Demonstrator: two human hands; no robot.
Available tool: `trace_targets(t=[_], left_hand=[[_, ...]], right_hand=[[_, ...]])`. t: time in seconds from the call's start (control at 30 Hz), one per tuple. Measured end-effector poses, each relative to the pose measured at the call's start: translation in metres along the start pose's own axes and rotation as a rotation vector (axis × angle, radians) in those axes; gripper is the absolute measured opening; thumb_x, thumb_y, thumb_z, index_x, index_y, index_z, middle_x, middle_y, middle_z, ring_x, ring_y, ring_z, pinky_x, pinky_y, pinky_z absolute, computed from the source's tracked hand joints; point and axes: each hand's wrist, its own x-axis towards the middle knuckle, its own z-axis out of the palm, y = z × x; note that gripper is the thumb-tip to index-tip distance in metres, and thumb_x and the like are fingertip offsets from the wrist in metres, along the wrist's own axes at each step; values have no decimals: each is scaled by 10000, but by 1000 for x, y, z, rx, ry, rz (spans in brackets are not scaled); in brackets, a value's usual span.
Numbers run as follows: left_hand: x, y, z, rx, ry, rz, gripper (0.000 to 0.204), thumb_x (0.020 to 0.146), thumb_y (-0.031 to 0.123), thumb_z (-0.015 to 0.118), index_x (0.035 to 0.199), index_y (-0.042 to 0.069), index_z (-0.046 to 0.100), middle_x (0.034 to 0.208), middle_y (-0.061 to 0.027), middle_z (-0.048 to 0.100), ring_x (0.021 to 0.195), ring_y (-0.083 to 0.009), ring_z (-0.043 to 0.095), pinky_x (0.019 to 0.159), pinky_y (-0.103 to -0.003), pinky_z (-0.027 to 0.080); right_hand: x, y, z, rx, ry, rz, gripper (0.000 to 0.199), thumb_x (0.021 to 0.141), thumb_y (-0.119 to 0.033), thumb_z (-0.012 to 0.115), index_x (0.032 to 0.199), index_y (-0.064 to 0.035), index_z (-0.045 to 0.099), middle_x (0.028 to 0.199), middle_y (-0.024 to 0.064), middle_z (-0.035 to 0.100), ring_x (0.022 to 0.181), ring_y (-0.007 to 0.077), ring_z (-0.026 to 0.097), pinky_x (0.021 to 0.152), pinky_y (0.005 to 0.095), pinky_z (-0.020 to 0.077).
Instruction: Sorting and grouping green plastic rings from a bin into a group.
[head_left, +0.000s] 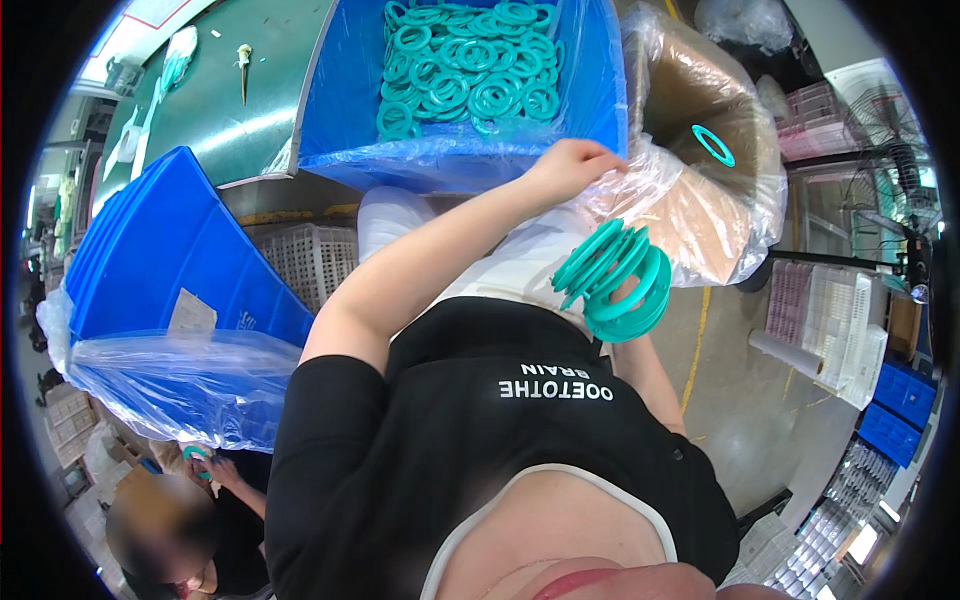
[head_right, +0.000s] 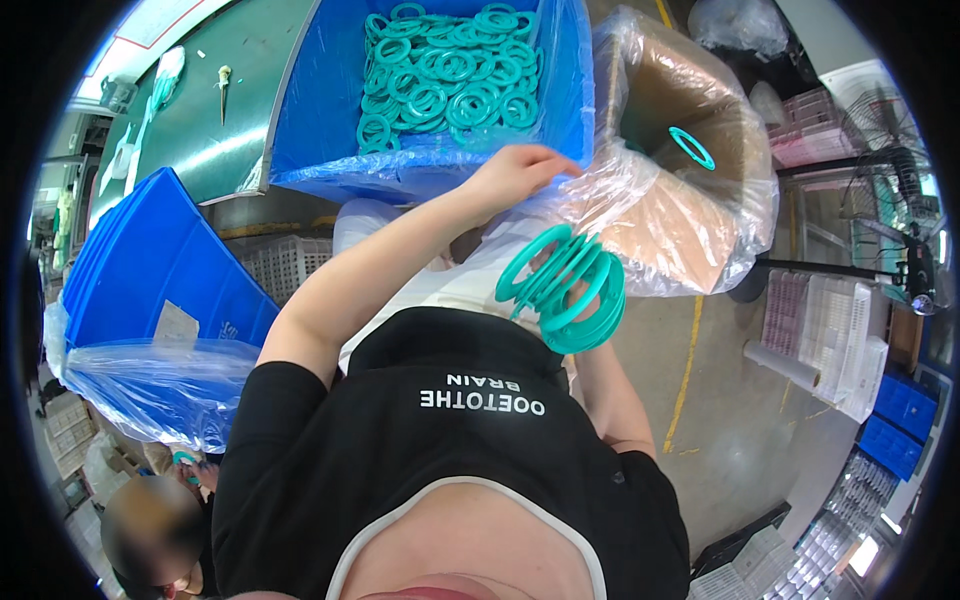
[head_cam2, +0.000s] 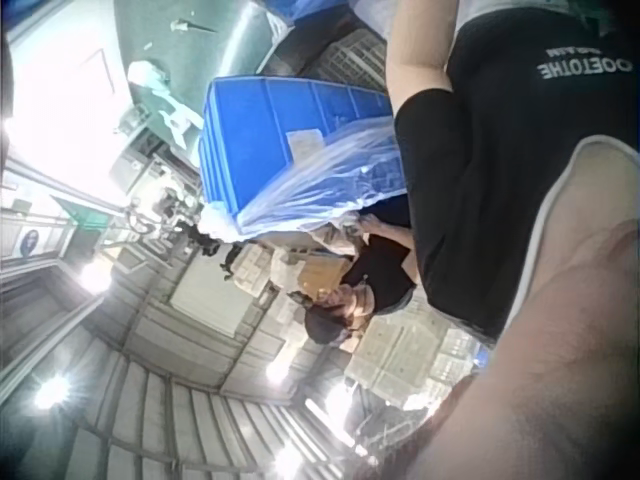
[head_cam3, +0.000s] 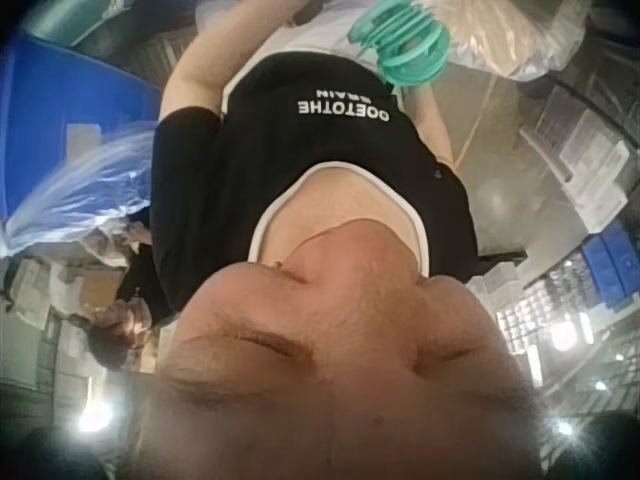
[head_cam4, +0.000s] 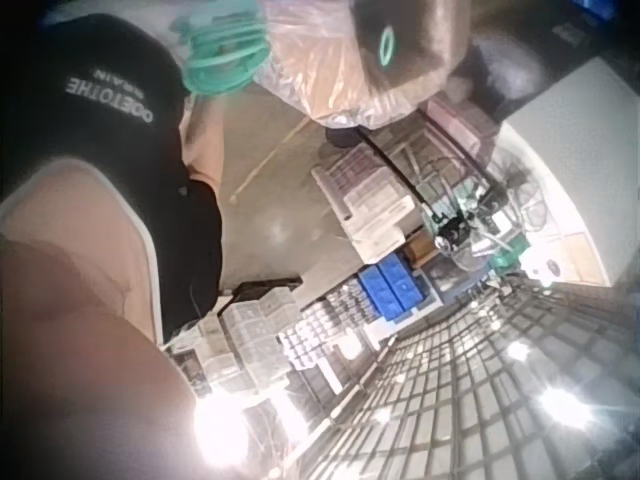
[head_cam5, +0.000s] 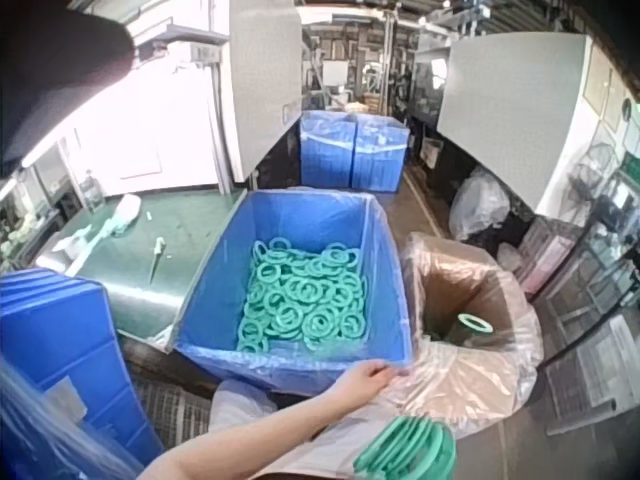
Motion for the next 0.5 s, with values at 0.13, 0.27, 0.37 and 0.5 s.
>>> trace_targets(t=[0.13, 0.27, 0.37, 0.5], left_hand=[[-69, -27, -31, -105, -12, -172, 280, 935, 229, 494, 1059, 39, 658, 679, 73, 451, 585, -34, 358, 520, -203, 288], [-121, -44, -45, -299, -49, -149, 277, 949, 205, 501, 1121, 13, 602, 848, 14, 581, 772, -56, 510, 691, -218, 415], [-153, -77, -45, -248, 63, -68, 260, 931, 162, 529, 1128, -5, 560, 1050, -44, 618, 998, -108, 549, 889, -273, 432], [-172, -91, -42, -133, 116, -142, 280, 904, 207, 569, 1080, -11, 559, 943, -81, 638, 909, -131, 581, 810, -291, 461]], right_hand=[[16, 1, 2, -50, -79, 76, 290, 889, -224, 595, 1126, -63, 553, 987, 76, 621, 899, 201, 619, 727, 340, 544], [35, 2, 22, -96, -243, 195, 317, 875, -213, 613, 1145, -56, 556, 998, 75, 628, 874, 194, 634, 713, 332, 546], [36, -6, 72, -178, -223, 490, 334, 864, -184, 618, 1155, -35, 553, 1043, 111, 628, 886, 225, 648, 764, 360, 562], [60, 44, 29, -482, -280, 280, 288, 951, -257, 450, 1153, -66, 523, 1052, 90, 599, 965, 209, 614, 829, 359, 537]])
